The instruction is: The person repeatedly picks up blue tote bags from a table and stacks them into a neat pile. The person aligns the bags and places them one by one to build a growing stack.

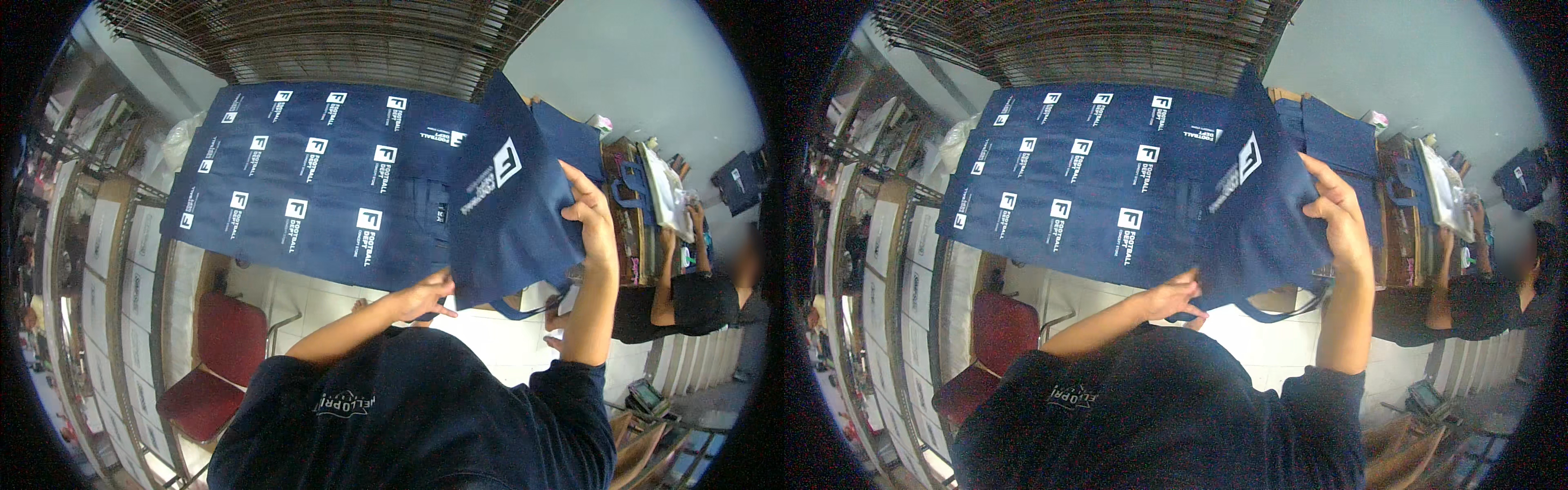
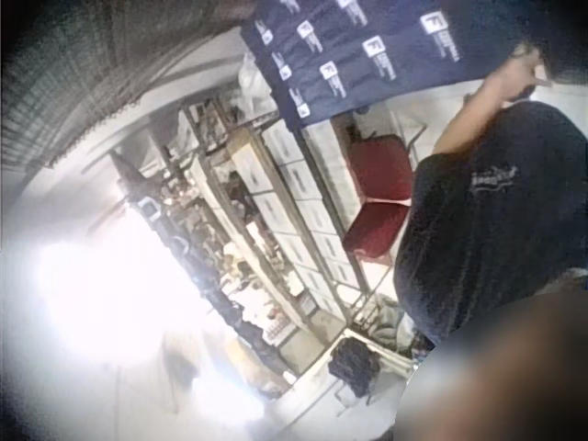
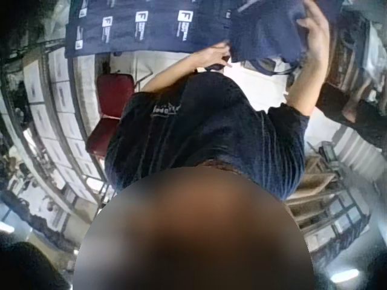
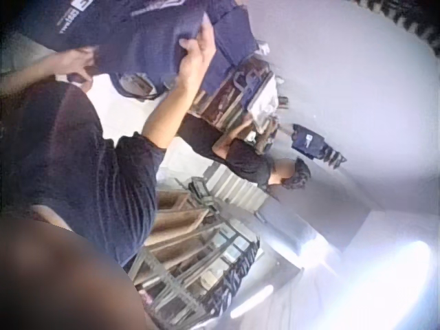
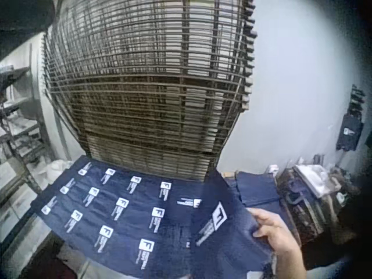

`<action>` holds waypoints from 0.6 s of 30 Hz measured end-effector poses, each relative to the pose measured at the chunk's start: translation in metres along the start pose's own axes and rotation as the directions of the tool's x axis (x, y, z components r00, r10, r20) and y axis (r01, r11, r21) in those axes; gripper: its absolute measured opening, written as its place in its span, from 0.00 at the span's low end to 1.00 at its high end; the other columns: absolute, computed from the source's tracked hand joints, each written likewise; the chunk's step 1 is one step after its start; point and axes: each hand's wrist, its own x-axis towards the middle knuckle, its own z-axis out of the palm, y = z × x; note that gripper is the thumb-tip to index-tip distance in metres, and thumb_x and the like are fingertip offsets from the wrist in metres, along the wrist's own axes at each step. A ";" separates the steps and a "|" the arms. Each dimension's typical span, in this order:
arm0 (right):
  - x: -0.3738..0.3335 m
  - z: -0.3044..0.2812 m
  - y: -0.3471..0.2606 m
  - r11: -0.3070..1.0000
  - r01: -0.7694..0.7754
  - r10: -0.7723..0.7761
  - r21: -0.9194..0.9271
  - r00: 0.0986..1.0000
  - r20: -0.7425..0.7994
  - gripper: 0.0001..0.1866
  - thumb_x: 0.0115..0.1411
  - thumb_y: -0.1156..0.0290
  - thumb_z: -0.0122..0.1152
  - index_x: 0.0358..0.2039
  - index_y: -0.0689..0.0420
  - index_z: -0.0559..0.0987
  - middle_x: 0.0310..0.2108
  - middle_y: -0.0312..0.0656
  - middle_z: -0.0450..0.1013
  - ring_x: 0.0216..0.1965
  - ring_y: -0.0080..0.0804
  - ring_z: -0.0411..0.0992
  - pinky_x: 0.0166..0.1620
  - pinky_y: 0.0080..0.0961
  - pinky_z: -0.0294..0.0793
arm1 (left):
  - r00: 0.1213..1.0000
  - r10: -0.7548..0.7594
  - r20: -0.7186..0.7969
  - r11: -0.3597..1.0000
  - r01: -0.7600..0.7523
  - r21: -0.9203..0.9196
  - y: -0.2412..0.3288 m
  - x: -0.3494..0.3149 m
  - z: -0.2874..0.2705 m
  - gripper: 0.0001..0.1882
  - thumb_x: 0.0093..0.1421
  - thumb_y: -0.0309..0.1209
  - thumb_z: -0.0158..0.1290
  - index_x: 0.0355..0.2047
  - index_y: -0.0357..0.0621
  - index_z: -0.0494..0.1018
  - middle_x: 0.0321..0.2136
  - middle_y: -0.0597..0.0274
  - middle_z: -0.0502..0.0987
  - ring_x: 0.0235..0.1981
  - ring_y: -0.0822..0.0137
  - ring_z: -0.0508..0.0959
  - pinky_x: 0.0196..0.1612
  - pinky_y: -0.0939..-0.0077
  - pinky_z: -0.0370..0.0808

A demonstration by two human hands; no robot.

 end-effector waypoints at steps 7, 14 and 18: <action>-0.031 0.009 0.140 0.988 -0.152 0.143 0.010 0.903 -0.405 0.36 0.37 0.77 0.46 0.54 0.59 0.65 0.51 0.42 0.66 0.50 0.30 0.64 0.54 0.23 0.60 | 0.809 0.315 -0.496 0.925 -0.145 0.352 0.018 -0.020 -0.036 0.16 0.55 0.29 0.52 0.44 0.42 0.66 0.36 0.66 0.74 0.32 0.74 0.74 0.25 0.80 0.70; -0.041 0.032 0.326 0.962 -0.272 0.241 -0.021 0.883 -0.402 0.29 0.49 0.88 0.45 0.55 0.62 0.60 0.48 0.47 0.66 0.50 0.34 0.65 0.54 0.26 0.60 | 0.622 0.504 -0.599 0.544 0.310 0.779 -0.024 -0.006 -0.123 0.33 0.48 0.28 0.56 0.55 0.38 0.59 0.40 0.39 0.73 0.42 0.50 0.75 0.45 0.67 0.71; -0.046 0.039 0.356 0.909 -0.410 0.340 -0.072 0.830 -0.443 0.29 0.49 0.85 0.51 0.55 0.62 0.61 0.41 0.50 0.70 0.41 0.35 0.71 0.45 0.25 0.68 | 0.603 0.505 -0.618 0.443 0.433 0.785 -0.026 -0.011 -0.132 0.32 0.48 0.29 0.55 0.55 0.39 0.60 0.38 0.43 0.74 0.40 0.48 0.75 0.46 0.64 0.71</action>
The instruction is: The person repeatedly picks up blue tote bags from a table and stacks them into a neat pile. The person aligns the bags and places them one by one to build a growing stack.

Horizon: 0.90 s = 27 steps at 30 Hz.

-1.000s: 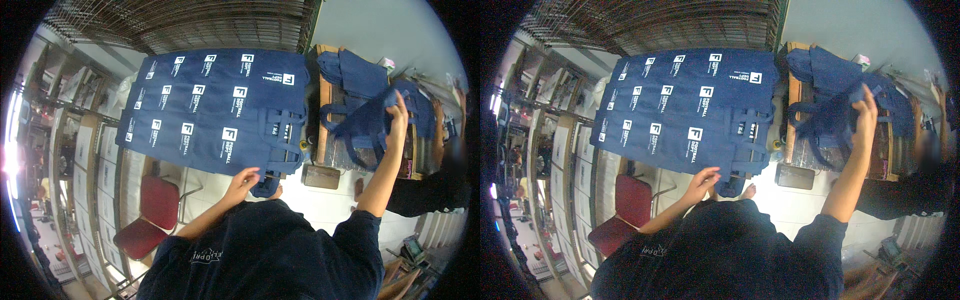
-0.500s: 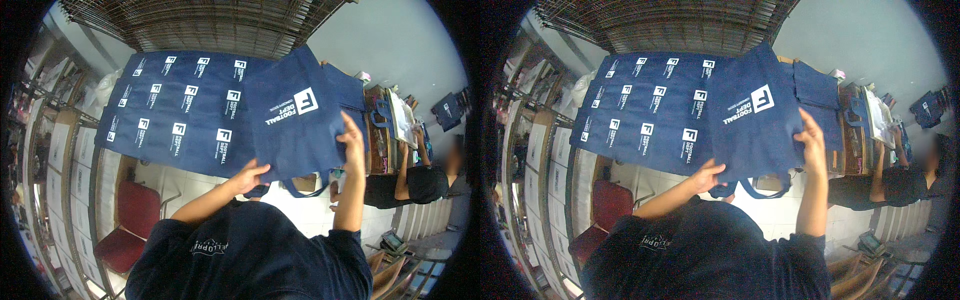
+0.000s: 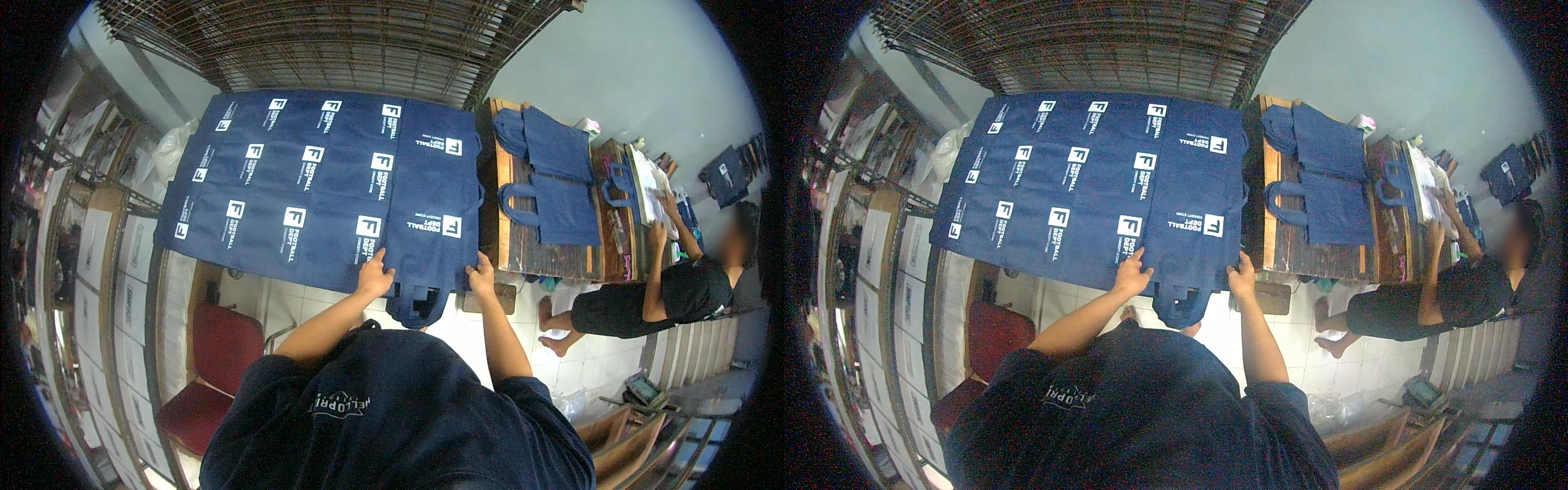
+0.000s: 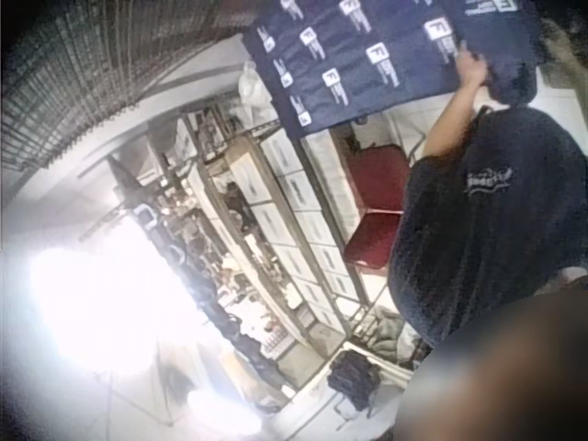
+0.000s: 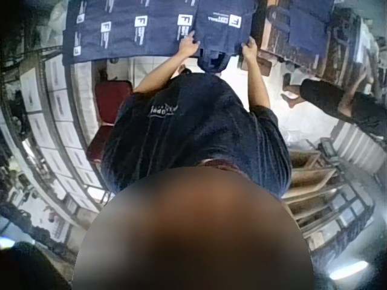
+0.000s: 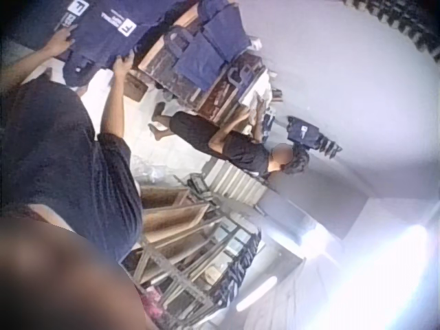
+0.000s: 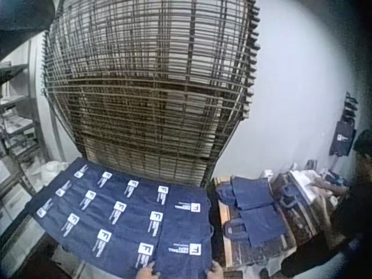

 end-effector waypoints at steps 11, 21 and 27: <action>-0.014 0.009 -0.018 0.948 0.018 -0.082 -0.317 0.978 -0.191 0.27 0.48 0.78 0.60 0.51 0.57 0.68 0.27 0.43 0.73 0.29 0.27 0.70 0.36 0.22 0.70 | 0.997 0.053 -0.048 0.999 -0.053 0.001 -0.005 -0.004 -0.005 0.32 0.47 0.28 0.55 0.54 0.39 0.61 0.30 0.46 0.76 0.34 0.49 0.76 0.41 0.60 0.72; -0.013 0.006 -0.022 0.945 -0.018 -0.040 -0.325 0.984 -0.171 0.22 0.48 0.74 0.60 0.47 0.56 0.72 0.27 0.45 0.74 0.30 0.34 0.73 0.36 0.29 0.70 | 0.992 0.097 -0.084 0.995 -0.096 0.009 -0.016 0.001 0.001 0.30 0.46 0.27 0.55 0.52 0.38 0.63 0.24 0.48 0.75 0.28 0.50 0.77 0.36 0.62 0.74; -0.013 0.005 -0.024 0.936 0.017 -0.081 -0.352 0.982 -0.169 0.20 0.48 0.74 0.60 0.44 0.56 0.73 0.27 0.45 0.75 0.29 0.34 0.73 0.35 0.29 0.71 | 0.994 0.070 -0.088 0.997 -0.068 0.027 -0.015 0.001 0.001 0.30 0.46 0.28 0.56 0.51 0.38 0.64 0.26 0.49 0.75 0.31 0.52 0.77 0.38 0.63 0.73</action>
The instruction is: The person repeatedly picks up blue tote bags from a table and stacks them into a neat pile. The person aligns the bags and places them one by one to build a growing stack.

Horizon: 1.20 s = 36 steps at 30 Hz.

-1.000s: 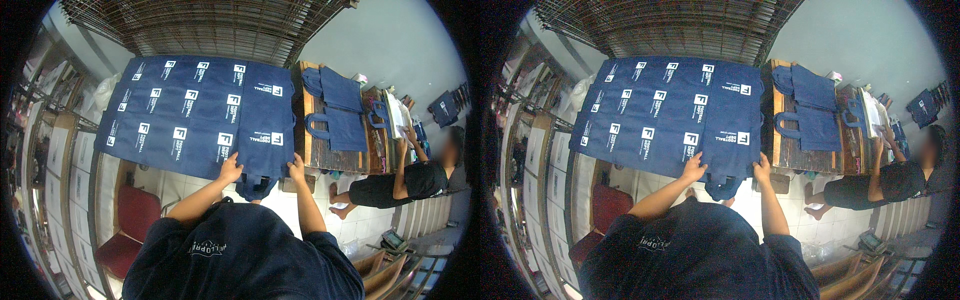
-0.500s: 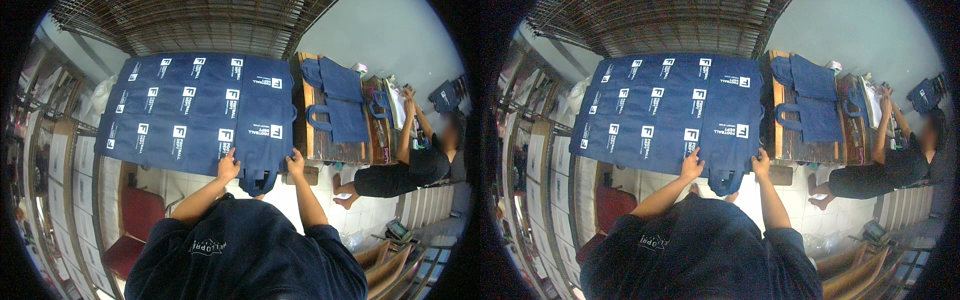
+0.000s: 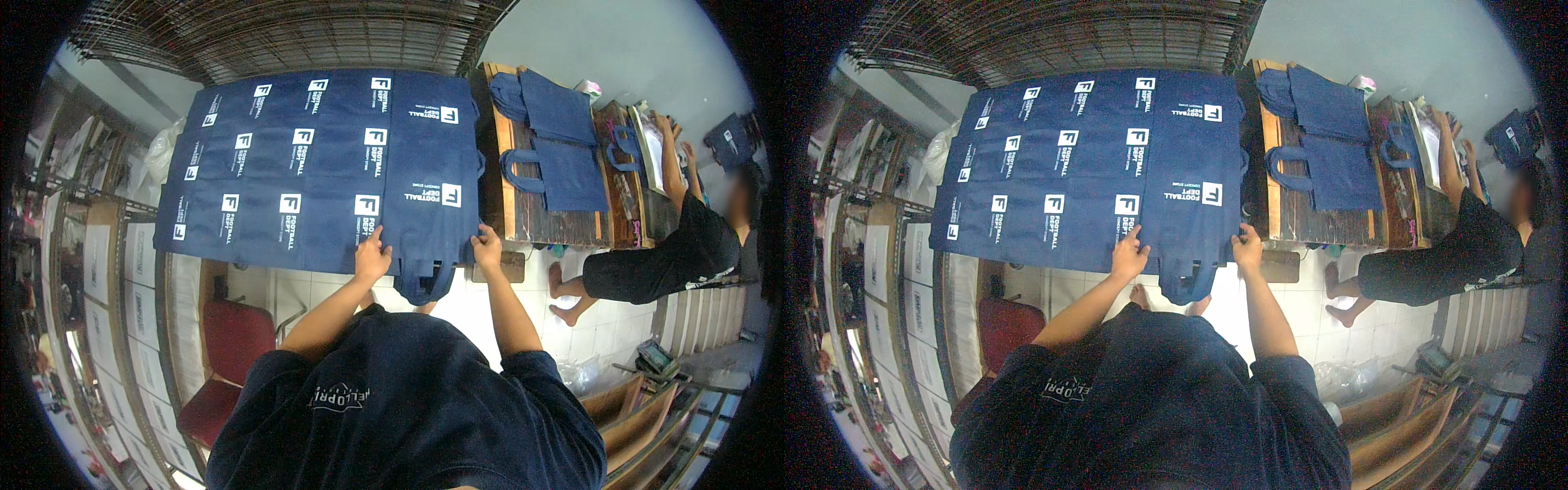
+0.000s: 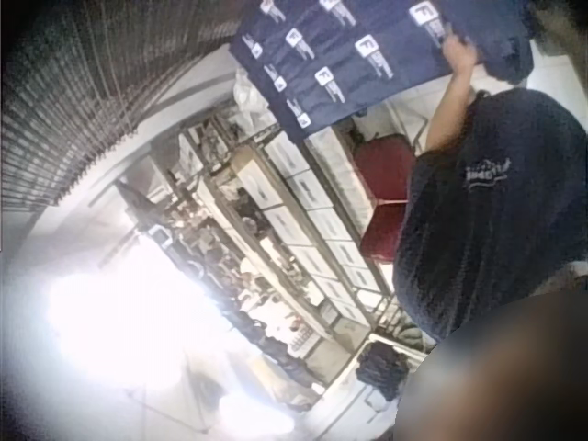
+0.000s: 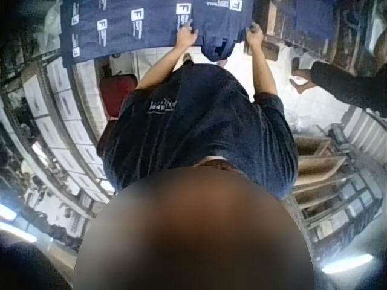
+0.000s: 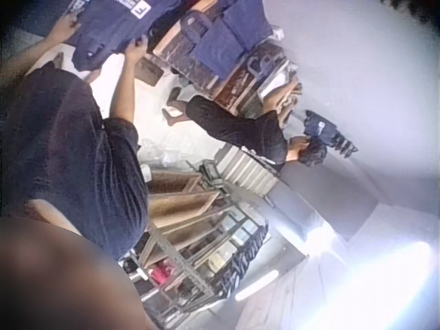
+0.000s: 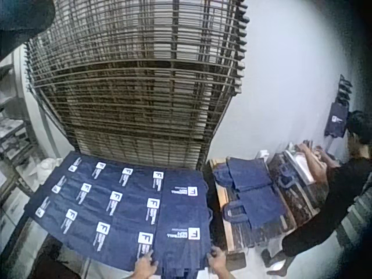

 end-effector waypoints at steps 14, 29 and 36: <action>0.012 0.006 0.003 0.999 0.029 -0.032 -0.036 0.997 -0.076 0.20 0.47 0.75 0.63 0.43 0.55 0.75 0.25 0.44 0.75 0.28 0.32 0.73 0.36 0.27 0.72 | 1.000 -0.017 0.010 1.000 0.017 0.002 0.008 0.006 -0.002 0.28 0.47 0.27 0.55 0.51 0.39 0.64 0.29 0.49 0.76 0.33 0.51 0.76 0.40 0.62 0.72; 0.012 0.003 -0.004 1.000 0.003 -0.004 -0.031 0.999 -0.039 0.20 0.48 0.75 0.61 0.45 0.56 0.74 0.27 0.46 0.75 0.30 0.34 0.74 0.38 0.28 0.71 | 1.000 -0.014 0.019 0.999 0.015 -0.032 0.004 0.008 -0.001 0.28 0.46 0.25 0.55 0.50 0.38 0.65 0.27 0.50 0.75 0.31 0.51 0.76 0.38 0.63 0.72; 0.012 0.003 -0.002 0.996 0.036 -0.040 -0.080 0.998 -0.051 0.20 0.50 0.74 0.60 0.45 0.57 0.73 0.26 0.46 0.75 0.29 0.34 0.73 0.37 0.28 0.71 | 1.000 0.008 0.018 1.000 -0.008 -0.025 0.004 0.008 -0.001 0.28 0.46 0.25 0.56 0.50 0.38 0.64 0.24 0.52 0.74 0.29 0.52 0.76 0.37 0.64 0.72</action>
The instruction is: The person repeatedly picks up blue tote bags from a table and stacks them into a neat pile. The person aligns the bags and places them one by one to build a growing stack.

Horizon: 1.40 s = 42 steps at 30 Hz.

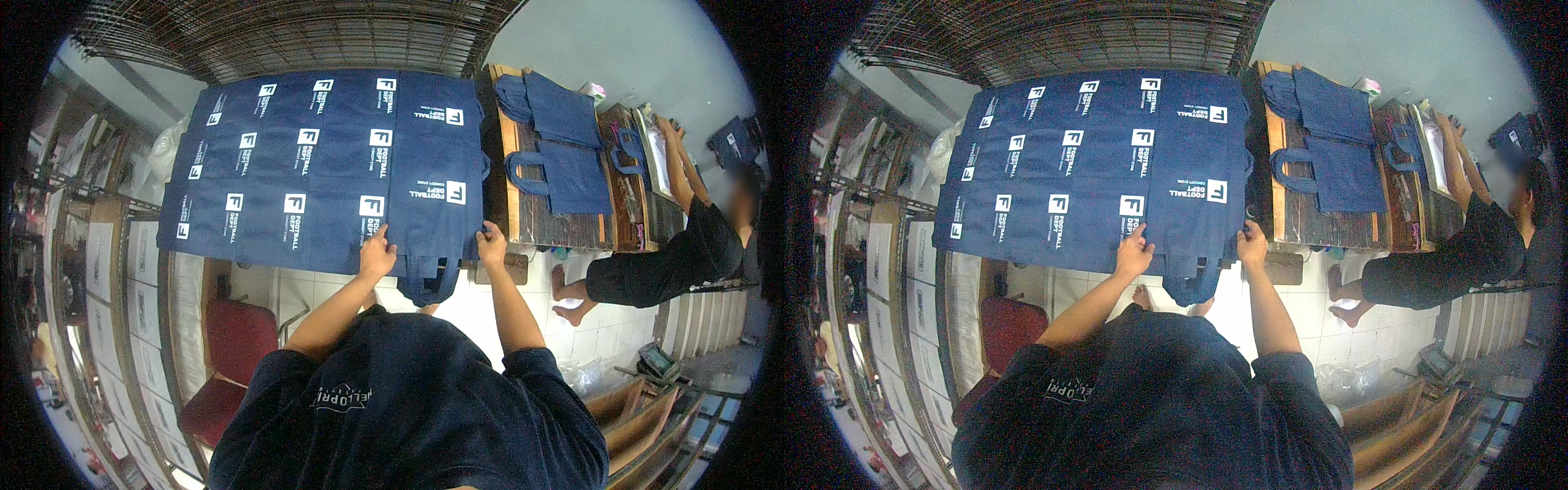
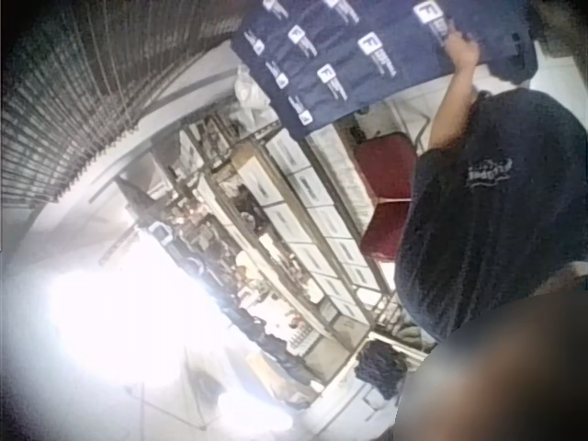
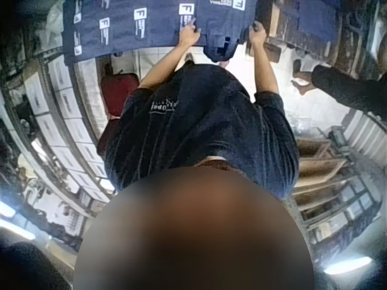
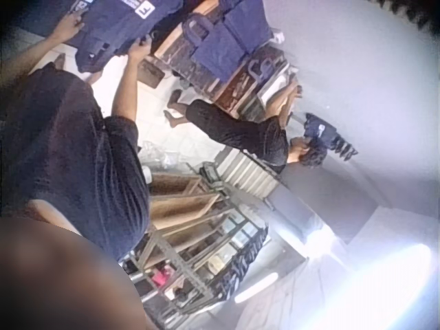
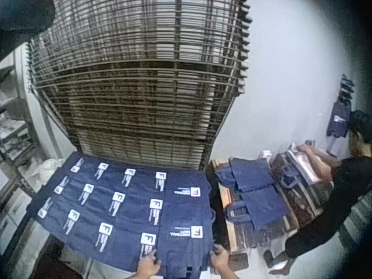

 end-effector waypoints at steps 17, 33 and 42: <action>-0.079 -0.045 0.129 0.931 -0.343 0.318 -0.128 0.931 -0.181 0.19 0.51 0.60 0.57 0.39 0.59 0.72 0.19 0.46 0.70 0.20 0.38 0.69 0.29 0.31 0.69 | 0.827 0.451 -0.335 0.892 -0.404 0.202 0.064 0.046 -0.133 0.31 0.44 0.31 0.60 0.51 0.48 0.64 0.28 0.60 0.68 0.27 0.64 0.69 0.33 0.70 0.69; -0.183 -0.068 0.216 0.793 -0.610 0.607 0.008 0.790 0.090 0.22 0.47 0.65 0.62 0.43 0.59 0.74 0.20 0.44 0.73 0.18 0.26 0.71 0.19 0.22 0.69 | 0.130 0.933 -0.336 0.360 -0.316 0.878 0.353 0.218 -0.311 0.33 0.47 0.38 0.56 0.54 0.51 0.60 0.47 0.60 0.65 0.52 0.62 0.63 0.51 0.64 0.61; -0.212 -0.078 0.219 0.731 -0.680 0.682 -0.060 0.722 0.117 0.21 0.51 0.65 0.62 0.46 0.56 0.73 0.27 0.42 0.74 0.23 0.28 0.72 0.24 0.26 0.71 | 0.454 0.824 -0.339 0.524 -0.384 0.760 0.374 0.189 -0.314 0.29 0.48 0.46 0.53 0.49 0.50 0.62 0.31 0.56 0.76 0.38 0.62 0.74 0.43 0.63 0.60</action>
